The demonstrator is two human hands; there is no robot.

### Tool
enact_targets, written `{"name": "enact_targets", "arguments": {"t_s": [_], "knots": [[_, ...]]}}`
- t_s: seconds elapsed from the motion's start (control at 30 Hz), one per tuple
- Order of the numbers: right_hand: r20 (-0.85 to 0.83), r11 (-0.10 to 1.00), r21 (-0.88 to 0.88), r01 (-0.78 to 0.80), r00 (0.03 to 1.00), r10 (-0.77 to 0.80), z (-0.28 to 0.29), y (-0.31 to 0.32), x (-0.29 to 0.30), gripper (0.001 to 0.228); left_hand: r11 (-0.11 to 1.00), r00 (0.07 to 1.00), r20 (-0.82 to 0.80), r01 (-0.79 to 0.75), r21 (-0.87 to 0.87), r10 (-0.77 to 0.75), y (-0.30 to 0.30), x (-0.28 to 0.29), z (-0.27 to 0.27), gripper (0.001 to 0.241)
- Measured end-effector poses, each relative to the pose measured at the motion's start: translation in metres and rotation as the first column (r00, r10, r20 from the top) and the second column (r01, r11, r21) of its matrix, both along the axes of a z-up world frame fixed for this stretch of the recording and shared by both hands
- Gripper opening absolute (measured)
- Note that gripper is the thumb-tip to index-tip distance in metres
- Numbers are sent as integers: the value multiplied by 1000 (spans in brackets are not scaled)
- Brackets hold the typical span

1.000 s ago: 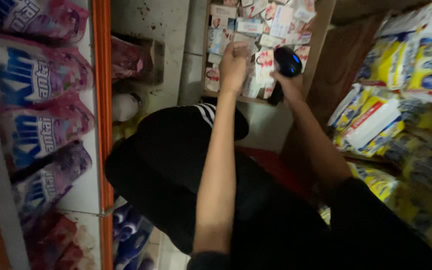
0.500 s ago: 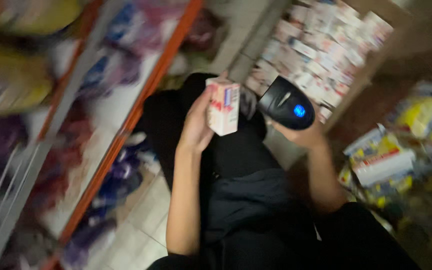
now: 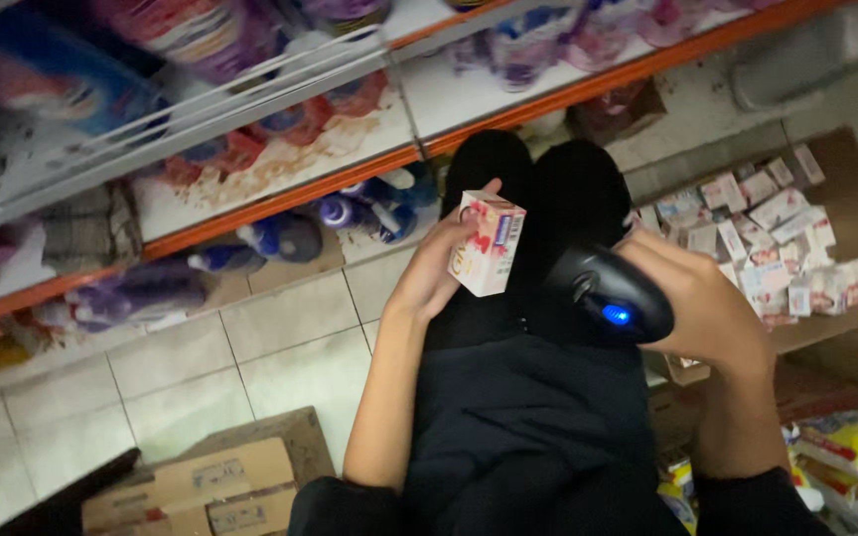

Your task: The person scans barcodes on soap boxes using a handheld scanner and places them onto store shelves, handling items from both the shelves and cardboard boxes on the floor.

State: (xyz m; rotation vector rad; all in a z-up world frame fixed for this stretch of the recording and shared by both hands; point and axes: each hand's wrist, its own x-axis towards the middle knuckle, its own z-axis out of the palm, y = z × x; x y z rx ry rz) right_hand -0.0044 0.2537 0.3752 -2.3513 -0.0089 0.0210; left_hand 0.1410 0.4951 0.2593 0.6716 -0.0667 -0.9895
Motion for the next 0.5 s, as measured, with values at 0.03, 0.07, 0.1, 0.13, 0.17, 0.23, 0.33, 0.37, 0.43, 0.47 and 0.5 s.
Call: {"name": "enact_targets", "arguments": {"t_s": [0.03,0.07,0.1,0.13,0.17,0.23,0.33,0.37,0.43,0.47,0.5], "knots": [[45,1000,7,-10,999,10,-5,3,5,50,1000,1000,29,1,18,-2,10,0,2,74],[91,1000,15,-22,996,20,-12,5,11,54,999,998,58,1,36,-3,19,0,5,79],[142,1000,14,16,990,-18,-21,8,20,60,998,996,87,4,57,-9,29,1,9,84],[193,998,17,54,980,-56,-32,12,30,66,991,983,179,13,134,-37,37,4,13,84],[244,995,23,93,965,-95,-41,17,37,72,977,962,265,16,212,-74,45,6,18,84],[0,945,277,175,983,-182,-57,32,47,52,944,913,386,-5,330,-130,58,10,27,82],[-153,820,535,205,978,-145,-74,52,71,44,906,864,473,-52,421,-170,73,16,39,78],[-159,773,604,192,980,-119,-79,60,78,46,899,857,485,-59,433,-177,78,17,42,78],[-193,807,561,186,977,-91,-81,76,88,47,881,800,564,-100,463,-206,88,20,46,75],[-202,822,541,178,976,-79,-79,83,92,47,868,745,627,-136,478,-229,93,17,49,73],[-177,805,571,162,982,-72,-75,88,99,48,854,674,695,-183,487,-252,100,20,52,71]]}}
